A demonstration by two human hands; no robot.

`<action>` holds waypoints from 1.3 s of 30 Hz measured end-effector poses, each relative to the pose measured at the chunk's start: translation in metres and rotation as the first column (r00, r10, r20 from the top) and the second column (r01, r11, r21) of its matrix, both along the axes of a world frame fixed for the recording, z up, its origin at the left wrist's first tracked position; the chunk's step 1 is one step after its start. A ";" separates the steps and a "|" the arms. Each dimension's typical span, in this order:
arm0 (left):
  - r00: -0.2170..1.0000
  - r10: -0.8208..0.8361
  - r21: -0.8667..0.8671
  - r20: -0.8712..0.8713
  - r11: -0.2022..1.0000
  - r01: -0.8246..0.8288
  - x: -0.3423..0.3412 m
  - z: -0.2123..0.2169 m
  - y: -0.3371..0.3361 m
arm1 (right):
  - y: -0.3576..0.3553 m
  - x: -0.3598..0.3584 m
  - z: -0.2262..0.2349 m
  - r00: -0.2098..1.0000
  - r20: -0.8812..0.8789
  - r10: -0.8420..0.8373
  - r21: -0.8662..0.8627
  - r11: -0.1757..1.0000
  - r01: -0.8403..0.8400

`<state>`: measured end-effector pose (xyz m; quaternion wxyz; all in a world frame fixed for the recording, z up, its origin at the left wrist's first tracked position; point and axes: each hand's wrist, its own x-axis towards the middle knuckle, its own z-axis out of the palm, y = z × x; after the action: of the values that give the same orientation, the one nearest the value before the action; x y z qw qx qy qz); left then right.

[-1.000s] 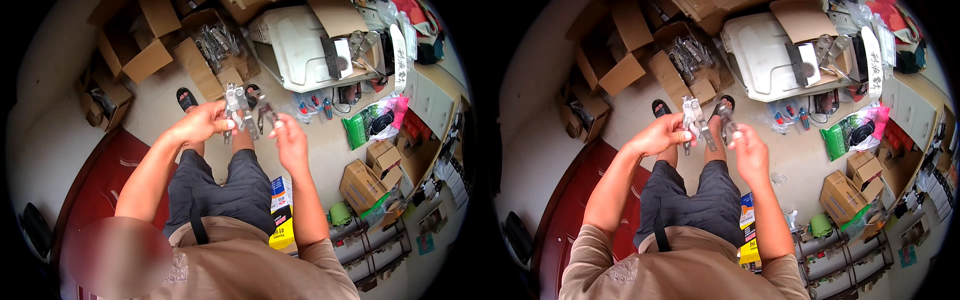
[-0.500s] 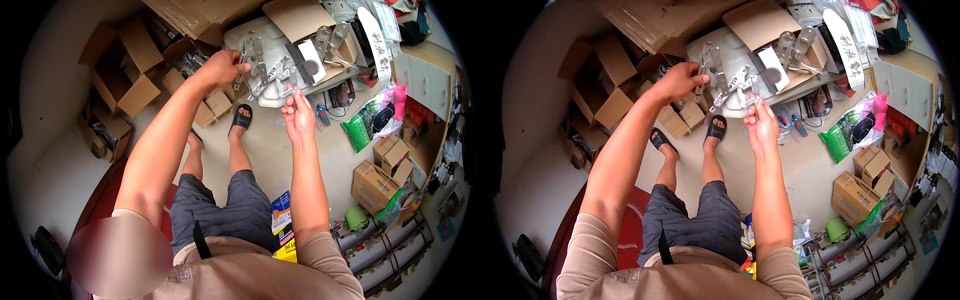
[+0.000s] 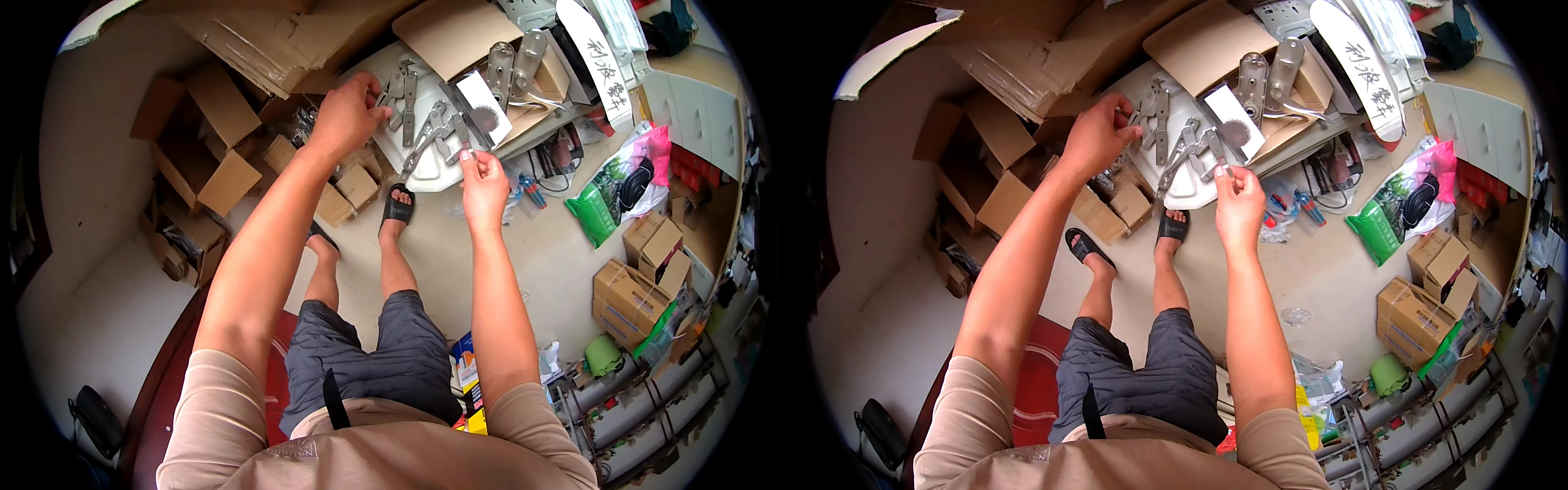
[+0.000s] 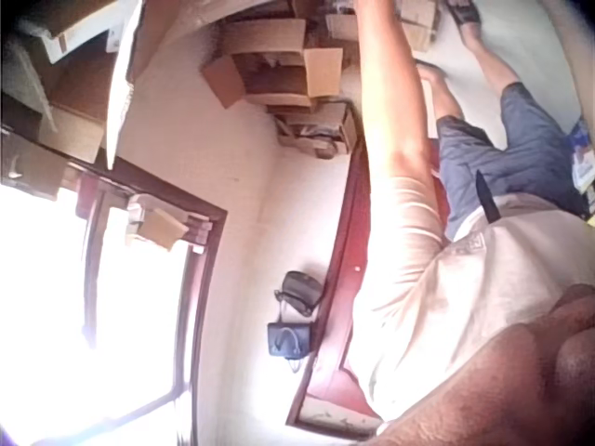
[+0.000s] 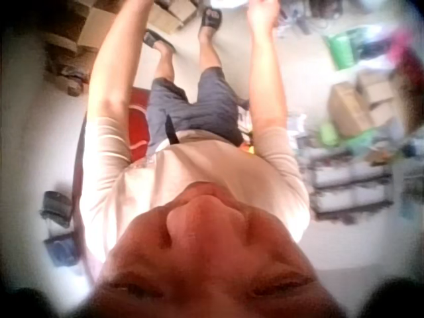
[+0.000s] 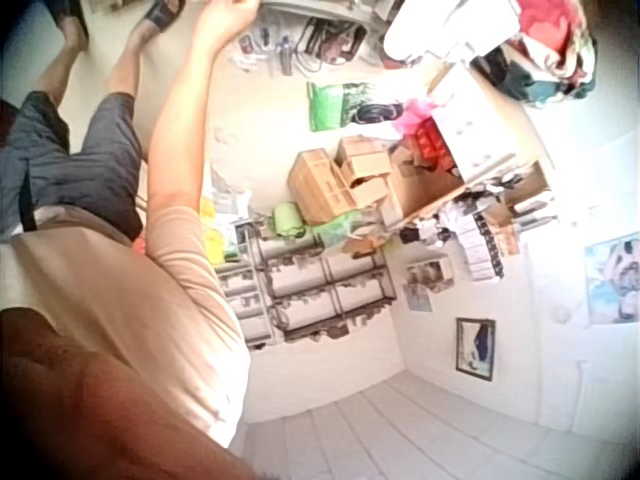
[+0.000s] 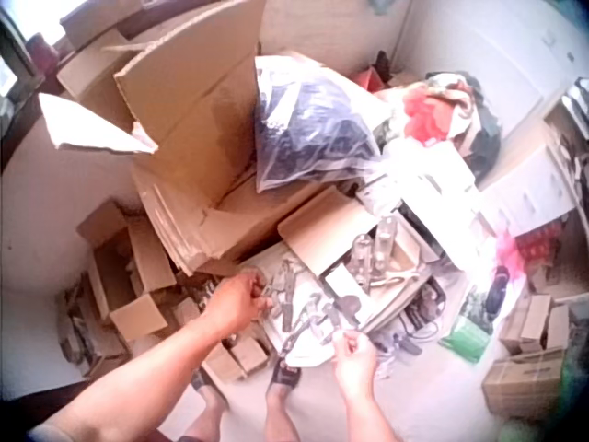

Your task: The person picks up metal hinge components from a large bin and a box, opening some of them to check their range of motion and kemudian placing them into smaller cardboard boxes.

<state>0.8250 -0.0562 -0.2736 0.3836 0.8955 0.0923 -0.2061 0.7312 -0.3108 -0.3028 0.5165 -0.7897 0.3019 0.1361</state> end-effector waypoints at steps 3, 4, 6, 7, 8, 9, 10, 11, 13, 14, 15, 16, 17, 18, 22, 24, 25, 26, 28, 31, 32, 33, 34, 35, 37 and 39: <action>0.997 0.058 0.030 0.050 0.998 -0.060 -0.004 0.003 -0.007 | 0.007 -0.005 0.008 0.985 0.113 0.131 -0.309 0.947 -0.090; 0.995 0.072 0.040 0.071 0.996 -0.075 -0.006 0.004 -0.009 | 0.010 -0.004 0.016 0.980 0.125 0.157 -0.346 0.932 -0.106; 0.987 0.061 0.103 0.150 0.992 -0.077 -0.013 0.007 -0.012 | 0.013 -0.007 0.021 0.974 0.151 0.168 -0.356 0.929 -0.104; 0.980 0.053 0.133 0.190 0.988 -0.079 -0.016 0.008 -0.014 | 0.013 -0.009 0.022 0.974 0.167 0.150 -0.331 0.940 -0.088; 0.981 0.063 0.129 0.186 0.988 -0.088 -0.018 0.009 -0.015 | 0.014 -0.012 0.022 0.974 0.183 0.132 -0.306 0.949 -0.071; 0.981 0.072 0.126 0.182 0.987 -0.096 -0.020 0.009 -0.016 | 0.013 -0.014 0.021 0.972 0.193 0.134 -0.305 0.950 -0.070; 0.980 0.083 0.123 0.180 0.987 -0.106 -0.021 0.009 -0.016 | 0.013 -0.016 0.020 0.969 0.204 0.137 -0.304 0.950 -0.070; 0.979 0.087 0.111 0.182 0.988 -0.109 -0.022 0.008 -0.015 | 0.012 -0.019 0.019 0.966 0.216 0.140 -0.304 0.950 -0.070; 0.978 0.096 0.084 0.186 0.990 -0.113 -0.023 0.005 -0.013 | 0.009 -0.025 0.016 0.969 0.215 0.121 -0.335 0.941 -0.043; 0.978 0.093 0.069 0.187 0.992 -0.108 -0.023 0.004 -0.011 | 0.008 -0.028 0.014 0.970 0.215 0.111 -0.351 0.936 -0.029; 0.978 0.091 0.053 0.189 0.993 -0.102 -0.023 0.004 -0.010 | 0.008 -0.034 0.014 0.970 0.229 0.076 -0.349 0.937 0.008; 0.977 0.090 0.038 0.191 0.994 -0.099 -0.024 0.003 -0.009 | 0.007 -0.040 0.015 0.969 0.242 0.045 -0.345 0.938 0.043; 0.968 0.108 0.020 0.228 0.993 -0.116 -0.026 0.002 -0.007 | 0.007 -0.047 0.016 0.967 0.255 0.013 -0.341 0.937 0.077; 0.956 0.127 0.002 0.265 0.991 -0.132 -0.028 0.001 -0.003 | 0.007 -0.056 0.015 0.957 0.289 0.002 -0.348 0.932 0.103; 0.887 0.198 -0.051 0.418 0.980 -0.194 -0.060 0.000 0.032 | 0.028 -0.100 0.027 0.972 0.236 -0.012 -0.377 0.920 0.103; 0.871 0.303 -0.124 0.385 0.953 -0.277 -0.095 -0.012 0.055 | 0.044 -0.127 0.025 0.984 0.150 0.098 -0.356 0.934 -0.038; 0.860 0.356 -0.150 0.366 0.934 -0.323 -0.119 -0.021 0.068 | 0.054 -0.139 0.022 0.982 0.105 0.159 -0.333 0.936 -0.116; 0.870 0.381 -0.145 0.313 0.924 -0.353 -0.143 -0.035 0.081 | 0.067 -0.148 0.013 0.973 0.057 0.223 -0.245 0.948 -0.203; 0.917 0.379 -0.054 0.127 0.925 -0.375 -0.189 -0.073 0.113 | 0.102 -0.161 -0.017 0.932 -0.008 0.363 -0.065 0.930 -0.363; 0.967 0.235 0.117 -0.100 0.968 -0.223 -0.252 -0.143 0.154 | 0.155 -0.162 -0.100 0.741 -0.209 0.638 0.114 0.768 -0.630; 0.986 0.142 0.125 -0.086 0.984 -0.131 -0.269 -0.170 0.165 | 0.173 -0.161 -0.129 0.707 -0.213 0.674 0.103 0.735 -0.670; 0.993 0.090 0.125 -0.079 0.989 -0.080 -0.275 -0.188 0.170 | 0.190 -0.160 -0.158 0.675 -0.222 0.703 0.092 0.705 -0.703; 0.997 0.034 0.131 -0.066 0.991 -0.025 -0.275 -0.205 0.176 | 0.209 -0.159 -0.188 0.647 -0.225 0.729 0.081 0.676 -0.733; 0.999 -0.002 0.116 -0.046 0.993 0.007 -0.276 -0.220 0.180 | 0.227 -0.158 -0.215 0.621 -0.234 0.748 0.036 0.645 -0.763; 0.988 -0.092 0.118 -0.122 0.987 0.107 -0.265 -0.253 0.186 | 0.253 -0.159 -0.272 0.590 -0.249 0.768 -0.040 0.601 -0.798; 0.967 -0.199 0.155 -0.157 0.962 0.223 -0.251 -0.283 0.188 | 0.265 -0.167 -0.320 0.567 -0.324 0.758 -0.040 0.587 -0.808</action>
<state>0.5736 0.1320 -0.5563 0.2736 0.9132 0.0401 -0.2993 0.5639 -0.0457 -0.6223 0.2800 -0.8582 -0.0020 0.4301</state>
